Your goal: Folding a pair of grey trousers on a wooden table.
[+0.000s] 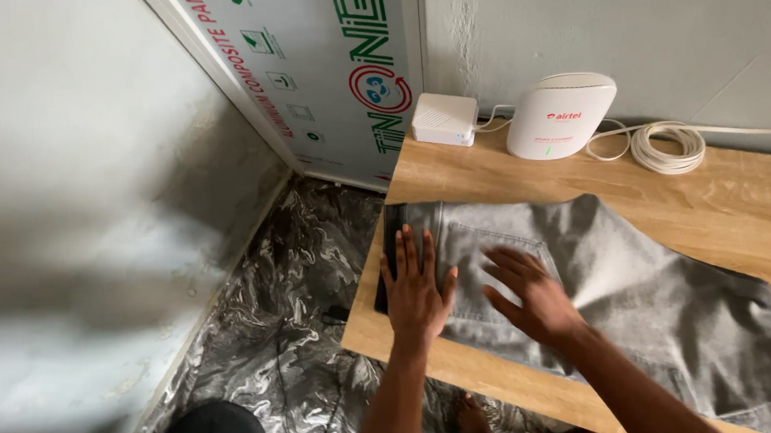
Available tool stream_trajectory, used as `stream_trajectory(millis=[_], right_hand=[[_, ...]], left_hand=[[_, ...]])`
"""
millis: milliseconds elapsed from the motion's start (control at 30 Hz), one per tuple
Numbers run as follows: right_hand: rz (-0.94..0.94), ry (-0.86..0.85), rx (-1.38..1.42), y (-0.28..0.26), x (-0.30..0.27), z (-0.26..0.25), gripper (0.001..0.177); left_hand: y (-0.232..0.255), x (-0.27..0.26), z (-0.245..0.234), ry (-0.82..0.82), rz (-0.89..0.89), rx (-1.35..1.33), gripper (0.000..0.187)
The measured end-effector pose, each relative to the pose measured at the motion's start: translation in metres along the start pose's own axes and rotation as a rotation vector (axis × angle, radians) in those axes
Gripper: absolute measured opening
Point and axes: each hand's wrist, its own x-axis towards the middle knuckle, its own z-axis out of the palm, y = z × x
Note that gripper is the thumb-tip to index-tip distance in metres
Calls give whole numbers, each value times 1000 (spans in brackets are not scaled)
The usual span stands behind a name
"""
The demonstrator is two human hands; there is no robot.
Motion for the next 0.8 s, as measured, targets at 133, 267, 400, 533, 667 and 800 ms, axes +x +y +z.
stream_trajectory(millis=[133, 267, 400, 533, 667, 800], right_hand=[[-90, -105, -152, -2, 71, 25, 65], [-111, -201, -234, 7, 92, 37, 79], [-91, -206, -47, 22, 91, 48, 75], [-110, -169, -42, 22, 93, 45, 74], [-65, -192, -26, 23, 93, 51, 76], [-85, -95, -98, 26, 91, 59, 74]], left_hand=[[6, 2, -17, 12, 1, -20, 80], [6, 2, -18, -145, -45, -39, 89], [1, 0, -13, 55, -7, -134, 84], [3, 5, -19, 43, -17, -113, 83], [1, 14, -27, -38, -30, -225, 83], [5, 30, -3, 51, -104, -374, 70]])
